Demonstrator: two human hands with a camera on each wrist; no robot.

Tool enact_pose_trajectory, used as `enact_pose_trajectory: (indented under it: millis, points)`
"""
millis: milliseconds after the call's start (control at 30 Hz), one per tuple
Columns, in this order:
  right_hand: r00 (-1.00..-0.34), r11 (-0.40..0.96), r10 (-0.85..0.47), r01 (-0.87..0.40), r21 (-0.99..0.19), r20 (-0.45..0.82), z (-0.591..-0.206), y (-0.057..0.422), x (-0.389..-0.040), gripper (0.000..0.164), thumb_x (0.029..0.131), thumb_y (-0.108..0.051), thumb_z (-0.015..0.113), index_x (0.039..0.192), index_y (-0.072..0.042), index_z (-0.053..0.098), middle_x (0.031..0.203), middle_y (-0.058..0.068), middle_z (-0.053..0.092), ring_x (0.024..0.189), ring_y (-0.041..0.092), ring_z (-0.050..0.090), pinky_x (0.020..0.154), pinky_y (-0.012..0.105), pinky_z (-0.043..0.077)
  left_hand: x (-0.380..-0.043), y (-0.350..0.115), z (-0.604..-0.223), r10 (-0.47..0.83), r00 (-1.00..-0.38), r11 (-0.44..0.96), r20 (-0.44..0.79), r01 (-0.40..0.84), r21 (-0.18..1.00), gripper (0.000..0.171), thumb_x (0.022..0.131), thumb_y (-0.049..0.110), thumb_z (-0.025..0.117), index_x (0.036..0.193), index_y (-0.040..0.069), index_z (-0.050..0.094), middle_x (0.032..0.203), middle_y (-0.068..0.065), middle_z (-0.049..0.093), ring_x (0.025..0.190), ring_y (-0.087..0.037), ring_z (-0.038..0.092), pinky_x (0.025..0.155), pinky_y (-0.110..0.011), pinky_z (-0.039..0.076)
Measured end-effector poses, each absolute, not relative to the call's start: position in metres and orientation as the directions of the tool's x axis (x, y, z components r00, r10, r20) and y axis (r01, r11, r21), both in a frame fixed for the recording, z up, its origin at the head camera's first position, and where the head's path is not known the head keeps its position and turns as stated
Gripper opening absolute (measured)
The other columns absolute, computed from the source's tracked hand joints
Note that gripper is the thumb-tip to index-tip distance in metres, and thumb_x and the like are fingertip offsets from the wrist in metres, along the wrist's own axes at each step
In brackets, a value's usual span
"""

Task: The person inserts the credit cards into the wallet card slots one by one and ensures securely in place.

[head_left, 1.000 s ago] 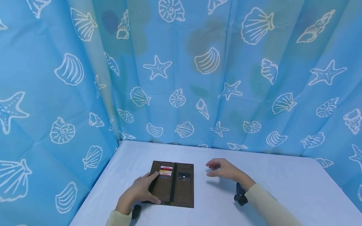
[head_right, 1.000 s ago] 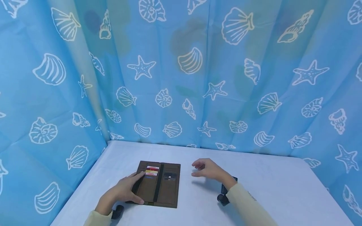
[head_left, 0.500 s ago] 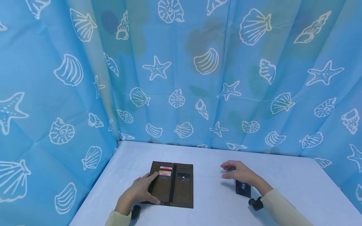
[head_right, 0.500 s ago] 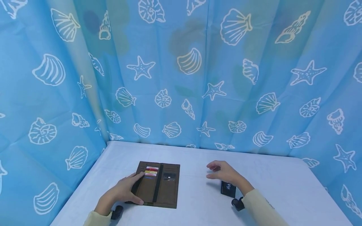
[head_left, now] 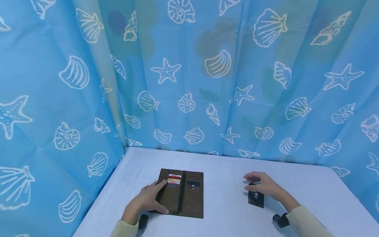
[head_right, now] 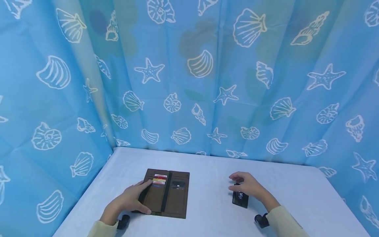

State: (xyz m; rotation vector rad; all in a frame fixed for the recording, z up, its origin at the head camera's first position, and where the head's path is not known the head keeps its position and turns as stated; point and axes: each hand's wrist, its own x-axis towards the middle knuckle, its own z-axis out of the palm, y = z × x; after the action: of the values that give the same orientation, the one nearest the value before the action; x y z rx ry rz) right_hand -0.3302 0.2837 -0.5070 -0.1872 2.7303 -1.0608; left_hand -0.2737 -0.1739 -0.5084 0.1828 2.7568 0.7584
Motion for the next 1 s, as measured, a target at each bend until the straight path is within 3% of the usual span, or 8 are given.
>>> enact_pose_trajectory:
  millis: [200, 400, 533, 767, 1000]
  points:
    - [-0.972, 0.753, -0.186, -0.047, -0.656, -0.144, -0.508, 0.296, -0.324, 0.058, 0.078, -0.039, 0.083, 0.125, -0.010, 0.064, 0.128, 0.013, 0.063, 0.121, 0.038, 0.056, 0.098, 0.058, 0.050, -0.275, -0.172, -0.507, 0.189, -0.954, 0.860, -0.232, 0.047, 0.508, 0.109, 0.060, 0.041, 0.094, 0.152, 0.019, 0.040, 0.156, -0.013, 0.041, 0.147, -0.043, 0.028, 0.116, -0.070, 0.020]
    - [-0.958, 0.773, -0.193, -0.015, -0.634, -0.212, -0.507, 0.306, -0.323, 0.073, 0.073, -0.041, 0.086, 0.133, -0.010, 0.058, 0.141, 0.028, 0.047, 0.130, 0.053, 0.043, 0.100, 0.067, 0.043, -0.275, -0.170, -0.504, 0.179, -0.955, 0.864, -0.236, 0.038, 0.502, 0.109, 0.060, 0.041, 0.094, 0.152, 0.019, 0.039, 0.156, -0.013, 0.040, 0.146, -0.043, 0.028, 0.115, -0.070, 0.021]
    - [-0.950, 0.790, -0.188, 0.005, -0.614, -0.251, -0.507, 0.311, -0.323, 0.081, 0.069, -0.043, 0.088, 0.135, -0.011, 0.054, 0.142, 0.032, 0.040, 0.130, 0.055, 0.040, 0.100, 0.068, 0.042, -0.275, -0.170, -0.503, 0.176, -0.954, 0.861, -0.241, 0.031, 0.507, 0.108, 0.061, 0.042, 0.094, 0.152, 0.020, 0.039, 0.156, -0.014, 0.040, 0.145, -0.045, 0.029, 0.114, -0.070, 0.022]
    - [-0.944, 0.801, -0.211, -0.020, -0.599, -0.252, -0.508, 0.315, -0.326, 0.084, 0.068, -0.038, 0.090, 0.137, -0.012, 0.050, 0.136, 0.027, 0.042, 0.120, 0.043, 0.047, 0.099, 0.065, 0.044, -0.276, -0.170, -0.502, 0.184, -0.955, 0.863, -0.233, 0.043, 0.504, 0.109, 0.061, 0.042, 0.094, 0.152, 0.018, 0.039, 0.156, -0.013, 0.041, 0.147, -0.041, 0.028, 0.117, -0.068, 0.019]
    - [-0.947, 0.853, -0.210, -0.057, -0.519, -0.241, -0.517, 0.311, -0.334, 0.080, 0.062, -0.036, 0.093, 0.126, -0.008, 0.052, 0.117, 0.015, 0.054, 0.104, 0.028, 0.052, 0.092, 0.054, 0.052, -0.273, -0.171, -0.505, 0.175, -0.951, 0.861, -0.255, 0.022, 0.507, 0.107, 0.061, 0.040, 0.094, 0.151, 0.018, 0.041, 0.156, -0.014, 0.041, 0.146, -0.044, 0.029, 0.116, -0.069, 0.019]
